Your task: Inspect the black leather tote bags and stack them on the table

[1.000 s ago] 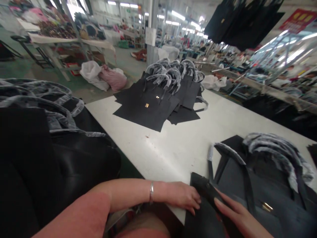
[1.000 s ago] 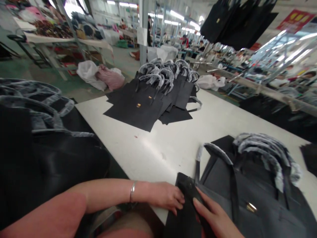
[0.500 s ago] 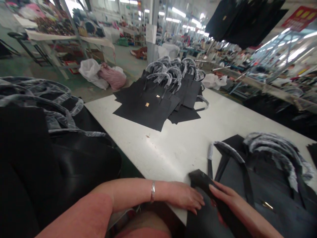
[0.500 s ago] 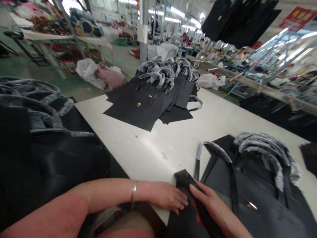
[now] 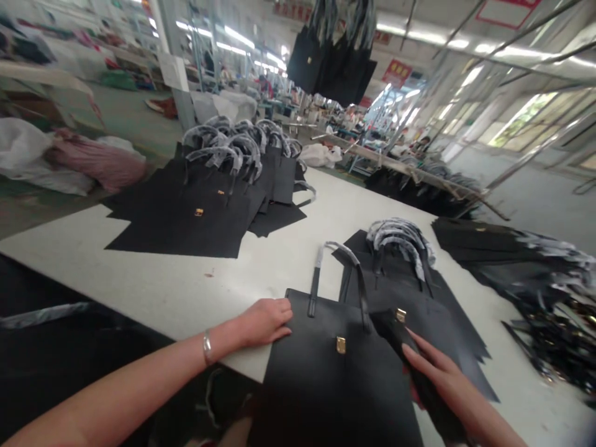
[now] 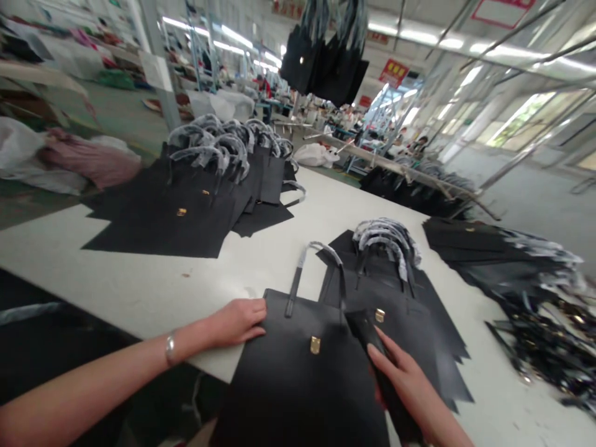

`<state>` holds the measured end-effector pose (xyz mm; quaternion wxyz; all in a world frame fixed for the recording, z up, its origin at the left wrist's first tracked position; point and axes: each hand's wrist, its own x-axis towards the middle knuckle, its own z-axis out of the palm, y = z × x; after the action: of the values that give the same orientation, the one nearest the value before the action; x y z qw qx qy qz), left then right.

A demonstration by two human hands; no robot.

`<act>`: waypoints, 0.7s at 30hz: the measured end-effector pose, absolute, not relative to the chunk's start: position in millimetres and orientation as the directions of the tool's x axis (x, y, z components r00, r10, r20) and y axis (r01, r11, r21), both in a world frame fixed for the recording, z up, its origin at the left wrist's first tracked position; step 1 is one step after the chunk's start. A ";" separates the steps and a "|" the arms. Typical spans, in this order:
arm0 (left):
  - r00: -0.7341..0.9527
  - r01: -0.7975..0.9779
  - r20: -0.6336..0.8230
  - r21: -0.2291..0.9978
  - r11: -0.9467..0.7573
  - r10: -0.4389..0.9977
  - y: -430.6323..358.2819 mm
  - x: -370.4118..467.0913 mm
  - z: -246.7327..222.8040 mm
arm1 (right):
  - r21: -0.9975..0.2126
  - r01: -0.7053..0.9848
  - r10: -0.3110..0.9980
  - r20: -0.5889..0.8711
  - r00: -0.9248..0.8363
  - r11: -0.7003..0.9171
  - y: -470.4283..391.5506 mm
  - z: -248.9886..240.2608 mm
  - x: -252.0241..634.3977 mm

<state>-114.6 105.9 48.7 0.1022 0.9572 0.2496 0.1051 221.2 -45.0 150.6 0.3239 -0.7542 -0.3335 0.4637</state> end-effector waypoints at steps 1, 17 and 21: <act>0.832 0.507 0.132 0.214 -0.835 0.539 111.0 -117.0 49.8 | -0.796 0.173 0.781 -0.481 0.399 -0.579 -58.3 144.9 232.2; 0.906 0.322 0.186 0.281 -0.904 0.381 70.9 18.1 27.6 | -0.827 -0.033 0.667 -0.475 0.574 -0.561 -132.0 118.3 247.8; 0.878 0.404 0.153 0.271 -0.874 0.453 83.0 17.6 34.3 | -0.827 -0.067 0.669 -0.496 0.554 -0.558 -120.7 114.0 249.5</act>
<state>17.6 83.0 34.3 0.1161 0.9621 0.2228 0.1062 249.5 -120.7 114.0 0.4277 -0.7706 -0.1952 0.4302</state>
